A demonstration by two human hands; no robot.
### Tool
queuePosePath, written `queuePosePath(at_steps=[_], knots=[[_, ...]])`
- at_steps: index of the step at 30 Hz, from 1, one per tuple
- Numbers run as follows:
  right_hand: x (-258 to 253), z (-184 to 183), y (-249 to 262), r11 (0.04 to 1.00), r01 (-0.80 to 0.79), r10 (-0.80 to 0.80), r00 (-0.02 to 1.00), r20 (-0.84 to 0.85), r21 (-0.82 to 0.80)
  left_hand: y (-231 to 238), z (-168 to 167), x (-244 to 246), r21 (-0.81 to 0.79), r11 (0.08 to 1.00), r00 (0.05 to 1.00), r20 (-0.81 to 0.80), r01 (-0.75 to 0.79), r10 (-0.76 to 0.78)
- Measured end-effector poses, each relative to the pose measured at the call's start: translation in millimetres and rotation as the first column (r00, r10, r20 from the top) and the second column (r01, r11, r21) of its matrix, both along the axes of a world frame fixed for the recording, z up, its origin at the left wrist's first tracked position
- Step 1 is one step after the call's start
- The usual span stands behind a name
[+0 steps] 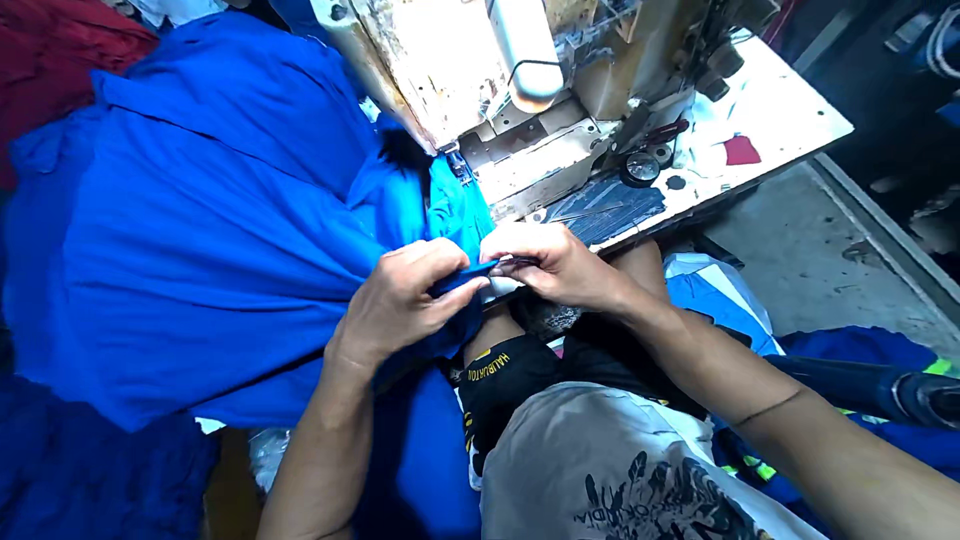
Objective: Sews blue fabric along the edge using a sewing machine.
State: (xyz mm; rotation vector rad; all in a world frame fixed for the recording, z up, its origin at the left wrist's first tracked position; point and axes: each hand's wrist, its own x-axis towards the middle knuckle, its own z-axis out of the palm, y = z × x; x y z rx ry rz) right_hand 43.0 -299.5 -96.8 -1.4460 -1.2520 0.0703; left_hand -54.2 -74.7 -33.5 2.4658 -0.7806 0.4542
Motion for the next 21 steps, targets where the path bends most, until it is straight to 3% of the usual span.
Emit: queuePosePath(at_steps=[2,5,6,10,16,21], knots=[[-3,-11,-4,0.996,0.079,-0.079,0.997,0.009,0.038,-3,-5,3,0.037,0.995,0.996,0.013,-0.092,0.092],[-9,-22,-11,0.986,0.159,-0.158,0.987,-0.022,0.046,2,-10,9,0.370,0.886,0.958,0.047,-0.280,0.283],[-12,-23,-12,0.984,0.174,-0.173,0.985,-0.029,0.036,4,-14,10,0.408,0.852,0.943,0.082,-0.327,0.323],[-17,-25,-11,0.974,0.226,-0.225,0.972,-0.062,0.008,5,-23,10,0.314,0.824,0.882,0.170,-0.472,0.440],[-2,-23,5,0.952,0.303,-0.306,0.946,-0.106,-0.045,4,-25,21,0.286,0.787,0.837,0.166,-0.547,0.521],[21,-27,25,0.965,0.261,-0.252,0.943,-0.219,0.013,11,-31,26,0.157,0.781,0.796,0.154,-0.605,0.586]])
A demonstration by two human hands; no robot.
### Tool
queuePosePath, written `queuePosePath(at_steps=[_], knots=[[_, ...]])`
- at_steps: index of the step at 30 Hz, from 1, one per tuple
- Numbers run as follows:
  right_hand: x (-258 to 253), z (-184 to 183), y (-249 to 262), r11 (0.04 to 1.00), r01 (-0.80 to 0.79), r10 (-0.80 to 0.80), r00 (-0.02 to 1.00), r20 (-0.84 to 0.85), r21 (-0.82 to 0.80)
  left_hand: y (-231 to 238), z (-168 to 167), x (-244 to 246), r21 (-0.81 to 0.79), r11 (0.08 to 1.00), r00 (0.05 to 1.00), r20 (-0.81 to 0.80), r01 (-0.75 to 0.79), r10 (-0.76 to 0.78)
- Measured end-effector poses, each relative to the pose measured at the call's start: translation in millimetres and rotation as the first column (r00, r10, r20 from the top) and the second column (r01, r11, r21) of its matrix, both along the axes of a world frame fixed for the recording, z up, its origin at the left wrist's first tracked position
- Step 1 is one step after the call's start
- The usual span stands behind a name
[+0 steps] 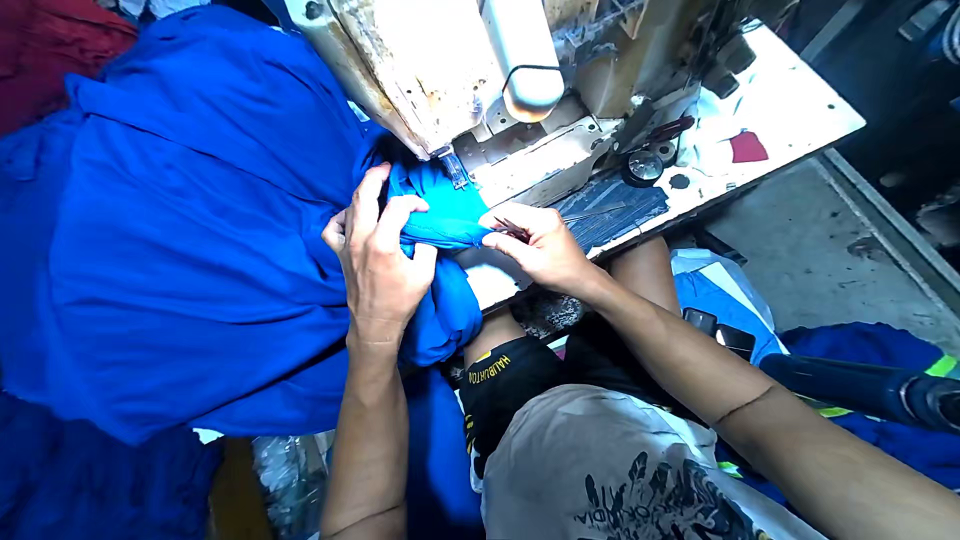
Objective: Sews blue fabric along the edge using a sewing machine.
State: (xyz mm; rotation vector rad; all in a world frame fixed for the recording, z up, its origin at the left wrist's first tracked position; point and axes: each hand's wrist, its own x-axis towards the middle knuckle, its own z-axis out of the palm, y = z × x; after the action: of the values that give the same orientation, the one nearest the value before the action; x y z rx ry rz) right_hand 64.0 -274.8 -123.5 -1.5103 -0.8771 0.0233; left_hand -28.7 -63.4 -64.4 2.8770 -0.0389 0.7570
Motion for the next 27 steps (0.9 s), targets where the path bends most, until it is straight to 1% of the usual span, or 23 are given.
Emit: queuePosePath(at_steps=[3,5,10,13,18,21,24,25,27], knots=[[8,-1,9,0.998,-0.007,0.008,0.999,-0.031,0.061,-4,-7,1,-0.109,0.993,0.999,0.018,-0.042,0.044],[10,-1,12,0.997,-0.014,0.017,0.999,-0.033,0.082,-8,-14,1,-0.151,0.988,0.999,0.028,-0.030,0.035],[13,-2,16,0.991,-0.057,0.062,0.998,-0.033,0.120,-12,-27,2,-0.135,0.991,0.998,0.061,-0.024,0.032],[7,3,6,0.995,-0.048,0.049,0.999,-0.006,0.083,-17,-32,3,-0.116,0.992,0.995,0.089,-0.042,0.052],[-18,27,-36,0.993,0.080,-0.077,0.996,0.043,-0.082,-19,-40,3,-0.102,0.993,0.992,0.105,-0.061,0.071],[-16,43,-66,0.987,0.126,-0.112,0.985,0.134,-0.102,-18,-41,2,-0.109,0.993,0.992,0.111,-0.047,0.059],[-5,71,-97,0.973,0.221,-0.195,0.945,0.262,-0.073,-16,-37,-1,-0.120,0.992,0.996,0.084,-0.023,0.033],[3,79,-108,0.966,0.254,-0.231,0.927,0.296,-0.040,-16,-33,-2,-0.136,0.991,0.997,0.068,-0.017,0.027],[21,95,-133,0.944,0.325,-0.321,0.871,0.372,0.053,-16,-24,-4,-0.197,0.980,0.995,0.094,0.000,0.019]])
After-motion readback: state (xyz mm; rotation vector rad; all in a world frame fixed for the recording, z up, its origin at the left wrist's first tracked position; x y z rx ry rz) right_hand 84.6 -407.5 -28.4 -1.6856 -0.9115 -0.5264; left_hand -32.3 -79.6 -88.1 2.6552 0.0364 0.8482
